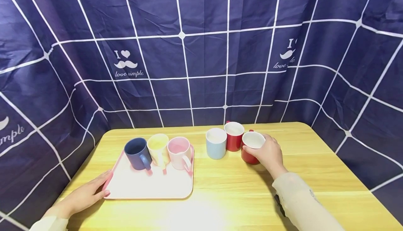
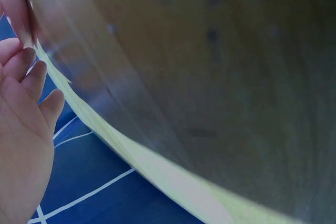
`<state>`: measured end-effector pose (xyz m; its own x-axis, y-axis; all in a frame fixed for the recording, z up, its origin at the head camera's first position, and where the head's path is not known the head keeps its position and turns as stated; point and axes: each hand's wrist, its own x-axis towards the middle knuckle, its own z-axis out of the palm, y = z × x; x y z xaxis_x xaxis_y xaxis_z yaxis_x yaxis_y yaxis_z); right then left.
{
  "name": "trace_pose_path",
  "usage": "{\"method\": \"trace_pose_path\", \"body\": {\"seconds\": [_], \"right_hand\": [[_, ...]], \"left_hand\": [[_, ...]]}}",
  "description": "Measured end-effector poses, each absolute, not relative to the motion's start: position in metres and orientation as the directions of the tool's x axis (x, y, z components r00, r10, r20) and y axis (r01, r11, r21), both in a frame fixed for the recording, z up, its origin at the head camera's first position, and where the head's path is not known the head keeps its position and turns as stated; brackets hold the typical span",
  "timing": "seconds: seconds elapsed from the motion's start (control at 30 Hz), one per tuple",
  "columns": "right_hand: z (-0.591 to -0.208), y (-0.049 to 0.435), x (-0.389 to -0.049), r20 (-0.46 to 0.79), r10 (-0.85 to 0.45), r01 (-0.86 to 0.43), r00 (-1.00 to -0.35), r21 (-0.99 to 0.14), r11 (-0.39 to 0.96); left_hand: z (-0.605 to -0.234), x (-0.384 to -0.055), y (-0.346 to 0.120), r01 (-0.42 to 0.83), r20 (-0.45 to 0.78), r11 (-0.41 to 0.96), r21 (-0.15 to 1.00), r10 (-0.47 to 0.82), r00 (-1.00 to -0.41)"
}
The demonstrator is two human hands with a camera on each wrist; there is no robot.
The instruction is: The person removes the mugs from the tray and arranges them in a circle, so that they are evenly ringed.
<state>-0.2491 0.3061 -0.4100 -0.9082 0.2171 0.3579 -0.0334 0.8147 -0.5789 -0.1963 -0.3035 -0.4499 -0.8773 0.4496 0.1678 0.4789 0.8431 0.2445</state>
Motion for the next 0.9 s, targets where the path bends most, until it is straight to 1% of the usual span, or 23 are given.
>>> {"method": "trace_pose_path", "body": {"seconds": [0.47,0.9], "right_hand": [[-0.4095,0.3003,-0.2507,0.361,0.211,-0.038,-0.908,-0.574,0.818],[-0.4124,0.3003,-0.2510,0.348,0.205,-0.046,-0.915,-0.594,0.803]], "left_hand": [[-0.4513,-0.1972,-0.3041,0.474,0.163,0.844,0.250,0.446,-0.880],[-0.4490,-0.1969,-0.3029,0.462,0.141,0.850,0.252,0.440,-0.887]]}}
